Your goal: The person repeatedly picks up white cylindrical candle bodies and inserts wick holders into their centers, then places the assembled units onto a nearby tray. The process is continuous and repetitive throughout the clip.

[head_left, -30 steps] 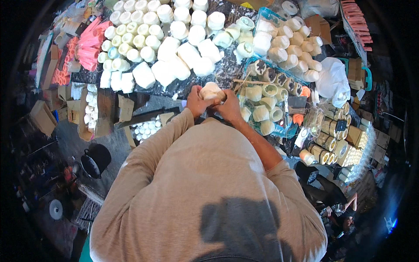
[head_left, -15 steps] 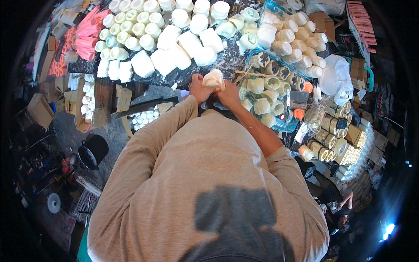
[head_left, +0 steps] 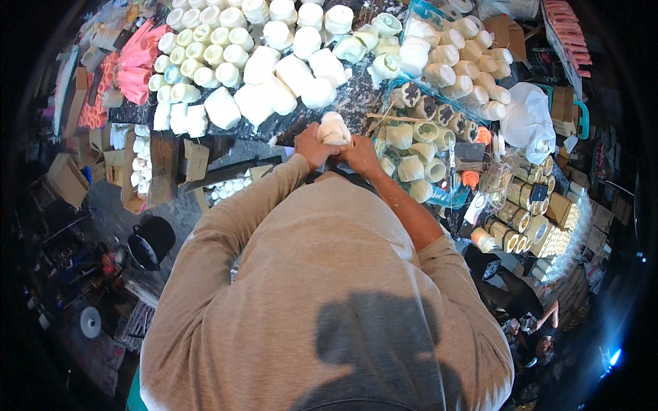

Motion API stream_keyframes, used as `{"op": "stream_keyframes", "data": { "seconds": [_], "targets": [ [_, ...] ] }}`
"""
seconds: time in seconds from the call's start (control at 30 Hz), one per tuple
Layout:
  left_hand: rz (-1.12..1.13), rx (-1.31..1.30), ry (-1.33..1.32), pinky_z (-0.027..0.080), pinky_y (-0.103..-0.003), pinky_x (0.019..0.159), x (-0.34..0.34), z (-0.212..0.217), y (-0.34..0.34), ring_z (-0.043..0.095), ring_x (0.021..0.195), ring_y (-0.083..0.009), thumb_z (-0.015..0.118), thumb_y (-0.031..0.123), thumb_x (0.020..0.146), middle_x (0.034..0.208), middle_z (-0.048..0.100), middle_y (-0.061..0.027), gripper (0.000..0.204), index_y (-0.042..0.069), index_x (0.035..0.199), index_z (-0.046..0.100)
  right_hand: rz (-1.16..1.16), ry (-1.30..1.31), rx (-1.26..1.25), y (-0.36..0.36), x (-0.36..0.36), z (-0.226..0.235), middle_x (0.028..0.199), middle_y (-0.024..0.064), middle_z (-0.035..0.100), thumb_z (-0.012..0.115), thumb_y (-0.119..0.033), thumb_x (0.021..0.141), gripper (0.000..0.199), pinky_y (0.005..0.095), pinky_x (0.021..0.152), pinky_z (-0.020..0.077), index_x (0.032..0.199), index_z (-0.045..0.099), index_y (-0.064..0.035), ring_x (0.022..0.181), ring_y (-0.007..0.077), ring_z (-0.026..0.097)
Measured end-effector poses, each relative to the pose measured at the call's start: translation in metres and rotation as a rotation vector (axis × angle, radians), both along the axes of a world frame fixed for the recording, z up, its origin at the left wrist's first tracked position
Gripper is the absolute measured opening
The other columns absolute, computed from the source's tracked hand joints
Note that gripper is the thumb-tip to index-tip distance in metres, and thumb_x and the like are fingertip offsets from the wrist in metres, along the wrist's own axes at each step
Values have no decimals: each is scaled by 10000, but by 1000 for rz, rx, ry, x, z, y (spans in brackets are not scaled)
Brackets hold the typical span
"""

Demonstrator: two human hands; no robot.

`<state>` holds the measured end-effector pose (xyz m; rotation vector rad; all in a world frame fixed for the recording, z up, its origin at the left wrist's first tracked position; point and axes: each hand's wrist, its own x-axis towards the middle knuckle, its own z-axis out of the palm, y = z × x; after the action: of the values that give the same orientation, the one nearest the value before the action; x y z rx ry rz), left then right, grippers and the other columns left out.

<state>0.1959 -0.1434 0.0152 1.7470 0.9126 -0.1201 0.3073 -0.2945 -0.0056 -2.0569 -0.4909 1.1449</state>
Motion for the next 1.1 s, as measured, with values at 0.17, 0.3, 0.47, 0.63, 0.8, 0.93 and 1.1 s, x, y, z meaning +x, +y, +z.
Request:
{"op": "stream_keyframes", "data": {
  "seconds": [0.17, 0.3, 0.47, 0.63, 0.8, 0.93, 1.1],
  "targets": [
    [-37, 35, 60, 539, -426, 867, 5, -2, -5, 698, 980, -329, 913, 489, 645, 1052, 719, -197, 648, 27, 1029, 673, -20, 75, 29, -3, 1, -9, 912, 171, 759, 833, -216, 711, 376, 416, 773, 552, 1022, 744, -24, 834, 294, 730],
    [-114, -19, 66, 538, -441, 881, 4, -17, 2, 701, 986, -345, 903, 511, 650, 1051, 722, -203, 657, 29, 1043, 689, 96, -102, 14, -11, 4, 1, 952, 102, 718, 846, -131, 719, 382, 362, 786, 534, 1040, 689, 3, 887, 218, 691],
    [-243, 179, 28, 537, -453, 854, 1, -41, 16, 696, 952, -367, 888, 524, 643, 1001, 725, -202, 644, 34, 1022, 713, -91, 288, 186, -5, 17, 6, 956, 107, 673, 846, -283, 786, 441, 345, 767, 516, 1046, 634, 4, 891, 197, 646],
    [-334, 113, -76, 531, -481, 862, 3, -51, 26, 692, 962, -405, 867, 458, 633, 991, 718, -230, 594, 23, 1007, 711, 83, 39, -84, 15, 26, 0, 1017, 202, 684, 857, -546, 750, 670, 398, 751, 536, 1024, 595, 6, 887, 279, 675],
    [-427, 216, 9, 548, -455, 865, 2, -50, 28, 709, 976, -398, 845, 453, 649, 1017, 727, -247, 590, 26, 1041, 734, 102, -21, -15, 22, 24, 5, 1096, 248, 687, 895, -483, 705, 748, 432, 821, 545, 1146, 563, 22, 970, 346, 695],
    [-366, 68, 1, 561, -442, 836, 1, -44, 25, 734, 927, -357, 841, 464, 667, 996, 742, -238, 591, 31, 1056, 744, 147, -46, 27, 30, 23, 11, 1113, 226, 674, 887, -351, 713, 683, 445, 895, 528, 1197, 548, -9, 1030, 366, 670],
    [-187, -35, -31, 568, -422, 791, -1, -27, 16, 744, 861, -295, 848, 429, 685, 959, 753, -216, 549, 30, 1050, 751, 204, -258, -22, 37, 18, 20, 1132, 219, 653, 872, -295, 724, 648, 471, 979, 486, 1215, 550, -21, 1127, 396, 614]
  ]
}}
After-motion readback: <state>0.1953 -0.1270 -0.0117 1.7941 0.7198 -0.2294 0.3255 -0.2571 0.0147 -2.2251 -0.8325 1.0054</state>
